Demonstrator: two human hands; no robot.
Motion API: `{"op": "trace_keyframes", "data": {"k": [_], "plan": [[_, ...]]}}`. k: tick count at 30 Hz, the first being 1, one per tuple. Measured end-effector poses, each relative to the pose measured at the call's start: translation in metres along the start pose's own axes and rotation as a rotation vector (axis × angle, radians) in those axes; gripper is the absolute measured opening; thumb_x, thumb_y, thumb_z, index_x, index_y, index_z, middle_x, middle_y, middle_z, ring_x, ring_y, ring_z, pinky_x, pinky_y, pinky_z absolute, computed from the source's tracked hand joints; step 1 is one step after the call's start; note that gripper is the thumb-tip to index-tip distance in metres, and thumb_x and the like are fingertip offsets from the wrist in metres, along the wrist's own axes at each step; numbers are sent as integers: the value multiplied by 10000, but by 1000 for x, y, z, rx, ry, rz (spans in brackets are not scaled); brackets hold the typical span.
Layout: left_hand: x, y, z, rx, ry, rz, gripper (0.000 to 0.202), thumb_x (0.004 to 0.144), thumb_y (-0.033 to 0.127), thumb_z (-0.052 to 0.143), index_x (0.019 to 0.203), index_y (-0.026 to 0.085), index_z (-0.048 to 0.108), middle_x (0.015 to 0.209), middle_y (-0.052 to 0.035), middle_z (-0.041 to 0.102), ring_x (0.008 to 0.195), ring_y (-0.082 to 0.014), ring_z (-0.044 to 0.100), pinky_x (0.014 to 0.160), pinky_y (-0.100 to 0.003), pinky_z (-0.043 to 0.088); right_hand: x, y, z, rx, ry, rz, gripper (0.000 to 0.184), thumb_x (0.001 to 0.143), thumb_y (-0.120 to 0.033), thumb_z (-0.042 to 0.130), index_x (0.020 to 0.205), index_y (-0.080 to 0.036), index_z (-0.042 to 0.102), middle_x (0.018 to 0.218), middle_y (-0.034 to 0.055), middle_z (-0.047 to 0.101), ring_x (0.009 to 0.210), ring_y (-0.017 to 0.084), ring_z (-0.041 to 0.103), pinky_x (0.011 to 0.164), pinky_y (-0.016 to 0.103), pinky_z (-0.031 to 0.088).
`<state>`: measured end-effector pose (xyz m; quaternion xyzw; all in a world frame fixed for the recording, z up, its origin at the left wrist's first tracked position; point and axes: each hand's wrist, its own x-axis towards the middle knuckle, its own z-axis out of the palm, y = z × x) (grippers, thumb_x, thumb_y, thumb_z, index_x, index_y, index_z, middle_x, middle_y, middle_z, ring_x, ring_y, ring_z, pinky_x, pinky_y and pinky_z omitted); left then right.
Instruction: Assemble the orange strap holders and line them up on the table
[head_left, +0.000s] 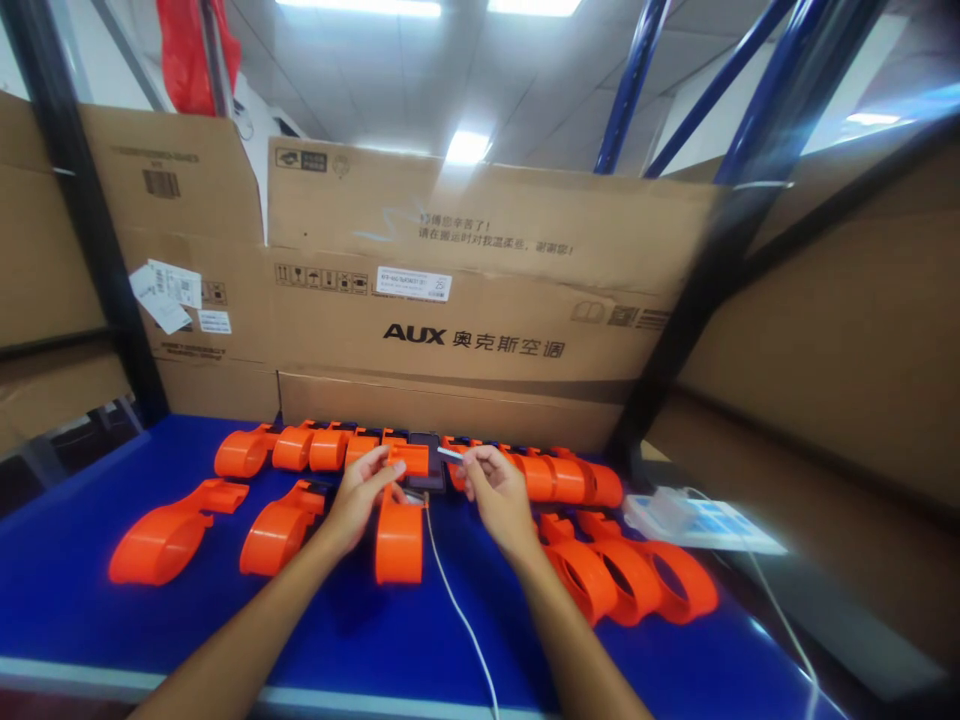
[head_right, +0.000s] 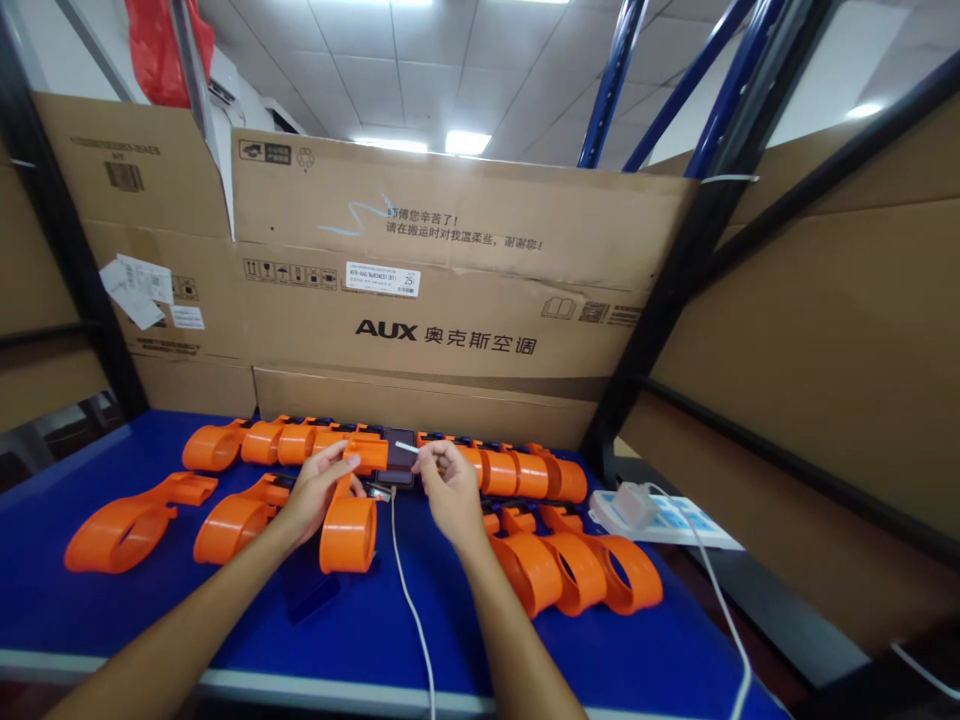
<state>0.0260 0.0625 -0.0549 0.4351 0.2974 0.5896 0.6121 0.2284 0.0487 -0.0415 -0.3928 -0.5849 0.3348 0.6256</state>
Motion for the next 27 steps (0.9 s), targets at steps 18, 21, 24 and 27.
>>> {"op": "trace_keyframes", "data": {"k": [18, 21, 24, 27], "plan": [[-1, 0, 0, 100, -127, 53, 400, 711, 423, 804, 956, 122, 706, 569, -7, 655, 466, -127, 575, 494, -222, 420, -3, -7, 4, 94, 8, 36, 285, 852, -472, 695, 875, -188, 674, 699, 12, 676, 545, 111, 553, 521, 242, 464], [-2, 1, 0, 105, -146, 59, 409, 732, 418, 789, 1001, 120, 709, 544, 0, 638, 466, -124, 559, 482, -217, 406, -4, -8, 3, 73, -13, 24, 286, 851, -472, 696, 882, -188, 679, 702, 17, 676, 557, 118, 560, 536, 250, 477], [-3, 1, 0, 122, -156, 59, 398, 728, 421, 790, 973, 118, 710, 567, -10, 652, 463, -126, 554, 473, -224, 407, -6, -8, 4, 72, -21, 34, 306, 838, -489, 705, 889, -189, 682, 713, 27, 686, 566, 128, 570, 531, 256, 486], [-3, -1, -1, 150, -142, 57, 403, 708, 415, 805, 958, 115, 703, 589, -12, 658, 456, -129, 562, 481, -234, 409, -6, -6, 7, 69, -39, 50, 338, 827, -520, 705, 893, -188, 689, 733, 41, 701, 583, 141, 586, 538, 269, 503]]}}
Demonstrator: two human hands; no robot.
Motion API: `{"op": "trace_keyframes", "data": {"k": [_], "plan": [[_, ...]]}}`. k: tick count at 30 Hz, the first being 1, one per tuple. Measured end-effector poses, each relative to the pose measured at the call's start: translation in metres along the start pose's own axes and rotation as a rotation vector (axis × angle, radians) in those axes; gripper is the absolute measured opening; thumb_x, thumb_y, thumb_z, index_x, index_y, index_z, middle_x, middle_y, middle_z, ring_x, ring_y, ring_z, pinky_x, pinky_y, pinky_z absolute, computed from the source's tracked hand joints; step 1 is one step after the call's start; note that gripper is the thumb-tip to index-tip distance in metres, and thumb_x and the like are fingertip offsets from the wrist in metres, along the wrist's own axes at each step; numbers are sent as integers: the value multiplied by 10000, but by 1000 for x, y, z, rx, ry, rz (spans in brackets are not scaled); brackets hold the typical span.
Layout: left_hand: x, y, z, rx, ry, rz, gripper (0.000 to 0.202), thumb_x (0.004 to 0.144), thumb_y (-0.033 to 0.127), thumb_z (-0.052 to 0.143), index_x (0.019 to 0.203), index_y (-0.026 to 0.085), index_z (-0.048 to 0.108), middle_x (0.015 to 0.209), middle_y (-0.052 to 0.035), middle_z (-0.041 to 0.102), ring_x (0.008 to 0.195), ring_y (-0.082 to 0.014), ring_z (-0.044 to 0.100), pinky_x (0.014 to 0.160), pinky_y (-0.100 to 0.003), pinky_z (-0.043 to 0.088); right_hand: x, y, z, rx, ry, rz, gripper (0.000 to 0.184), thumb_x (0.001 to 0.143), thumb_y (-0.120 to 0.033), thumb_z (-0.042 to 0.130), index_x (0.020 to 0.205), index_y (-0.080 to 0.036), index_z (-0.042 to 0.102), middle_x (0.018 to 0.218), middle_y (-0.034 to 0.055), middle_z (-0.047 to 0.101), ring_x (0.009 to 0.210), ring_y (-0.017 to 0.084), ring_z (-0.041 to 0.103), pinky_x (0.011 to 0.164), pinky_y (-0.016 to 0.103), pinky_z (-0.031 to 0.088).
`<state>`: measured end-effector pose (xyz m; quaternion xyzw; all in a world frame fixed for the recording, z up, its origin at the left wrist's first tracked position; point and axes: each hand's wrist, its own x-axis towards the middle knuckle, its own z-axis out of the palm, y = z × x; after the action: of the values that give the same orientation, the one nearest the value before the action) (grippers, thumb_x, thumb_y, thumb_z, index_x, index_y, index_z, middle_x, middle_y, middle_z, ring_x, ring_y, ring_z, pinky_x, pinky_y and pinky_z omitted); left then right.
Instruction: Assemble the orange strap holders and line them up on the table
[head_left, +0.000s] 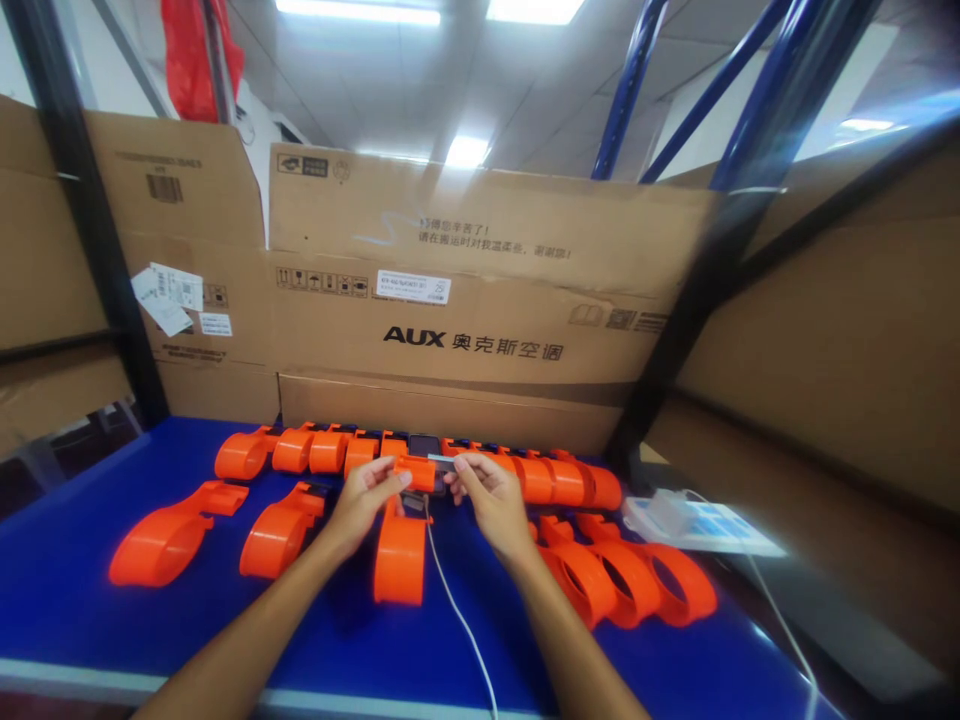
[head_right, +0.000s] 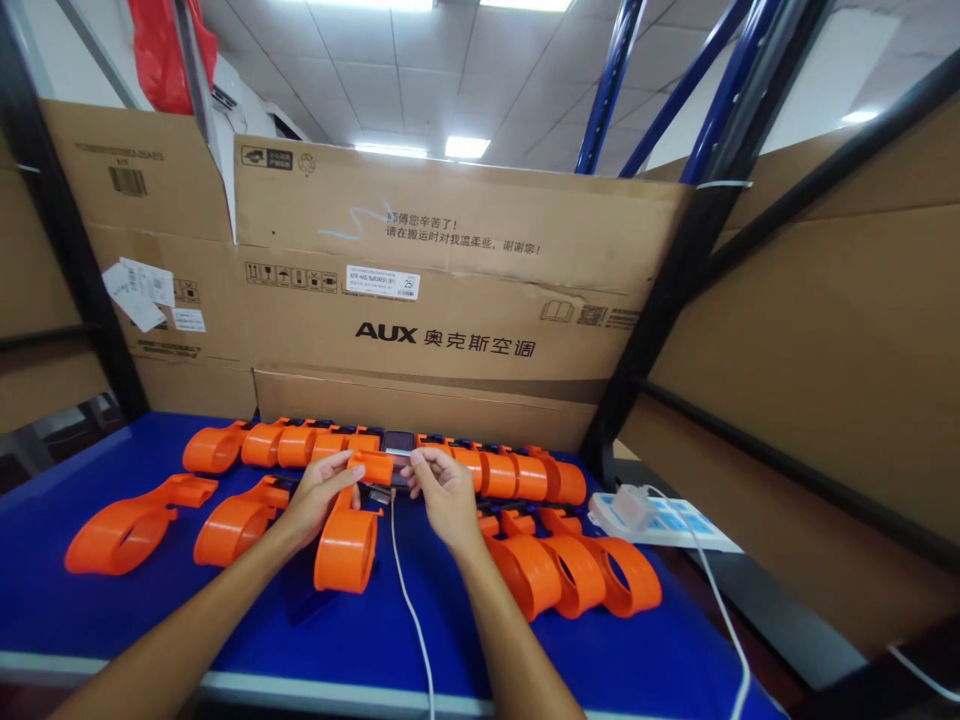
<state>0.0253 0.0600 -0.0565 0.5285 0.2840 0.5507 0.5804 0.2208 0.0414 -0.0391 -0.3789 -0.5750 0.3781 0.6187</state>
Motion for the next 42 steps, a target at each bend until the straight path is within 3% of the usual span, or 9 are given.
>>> {"op": "trace_keyframes", "data": {"k": [4, 10, 13, 21, 25, 28, 32, 37, 42], "plan": [[2, -1, -1, 17, 61, 7, 445, 694, 406, 818, 1008, 118, 688, 653, -10, 668, 457, -113, 559, 513, -238, 413, 2, 3, 2, -14, -10, 10, 376, 799, -543, 720, 920, -187, 705, 761, 50, 705, 601, 153, 597, 524, 268, 498], [5, -2, -3, -2, 148, 16, 498, 661, 420, 838, 1039, 122, 711, 668, -8, 663, 510, -118, 546, 560, -250, 434, 2, 2, -4, -141, 127, -40, 408, 856, -530, 650, 1041, -181, 751, 734, 31, 671, 569, 131, 533, 534, 263, 465], [5, -2, -3, -28, 165, 4, 507, 653, 416, 844, 1052, 127, 723, 704, -28, 688, 573, -144, 585, 600, -261, 458, 0, 0, -5, -201, 91, -45, 383, 878, -507, 632, 1040, -190, 772, 746, 33, 677, 570, 135, 522, 530, 267, 448], [1, 3, 1, 8, 78, 35, 348, 688, 398, 826, 904, 133, 756, 820, -62, 744, 758, -194, 654, 746, -293, 497, -2, 4, 0, -208, -70, -114, 296, 879, -478, 645, 991, -251, 798, 1099, 82, 694, 772, 196, 610, 559, 289, 487], [-1, 4, 1, 48, 38, 31, 367, 714, 398, 809, 953, 124, 753, 750, -51, 730, 641, -161, 620, 639, -257, 473, -5, 2, 3, -237, -114, -126, 284, 898, -471, 627, 979, -261, 801, 1132, 82, 682, 947, 234, 635, 736, 344, 540], [-1, 4, 1, 87, -17, 41, 357, 726, 390, 799, 968, 132, 755, 758, -51, 729, 618, -156, 605, 581, -244, 451, -7, 1, 5, -258, -144, -155, 258, 913, -445, 620, 961, -270, 803, 1117, 73, 689, 1040, 242, 632, 918, 399, 504], [1, 5, 1, 93, -30, 37, 323, 706, 354, 813, 939, 139, 753, 756, -42, 721, 598, -146, 585, 555, -236, 429, -7, 2, 7, -269, -173, -169, 247, 930, -415, 604, 984, -267, 794, 1099, 69, 694, 1046, 240, 633, 956, 413, 482], [3, 6, -4, -29, 136, 11, 311, 696, 377, 813, 864, 135, 712, 548, 31, 598, 458, -93, 468, 470, -212, 351, -9, 7, 11, -362, -197, -206, 296, 962, -346, 554, 1199, -257, 708, 1100, 86, 685, 1024, 235, 622, 909, 401, 489], [5, 6, -10, -184, 341, -3, 360, 670, 429, 816, 675, 164, 572, 524, 49, 541, 455, -91, 474, 464, -216, 384, -20, 13, 14, -782, -512, -301, 204, 864, -228, 669, 1054, -266, 734, 1111, 69, 633, 1073, 248, 541, 937, 402, 434]]}}
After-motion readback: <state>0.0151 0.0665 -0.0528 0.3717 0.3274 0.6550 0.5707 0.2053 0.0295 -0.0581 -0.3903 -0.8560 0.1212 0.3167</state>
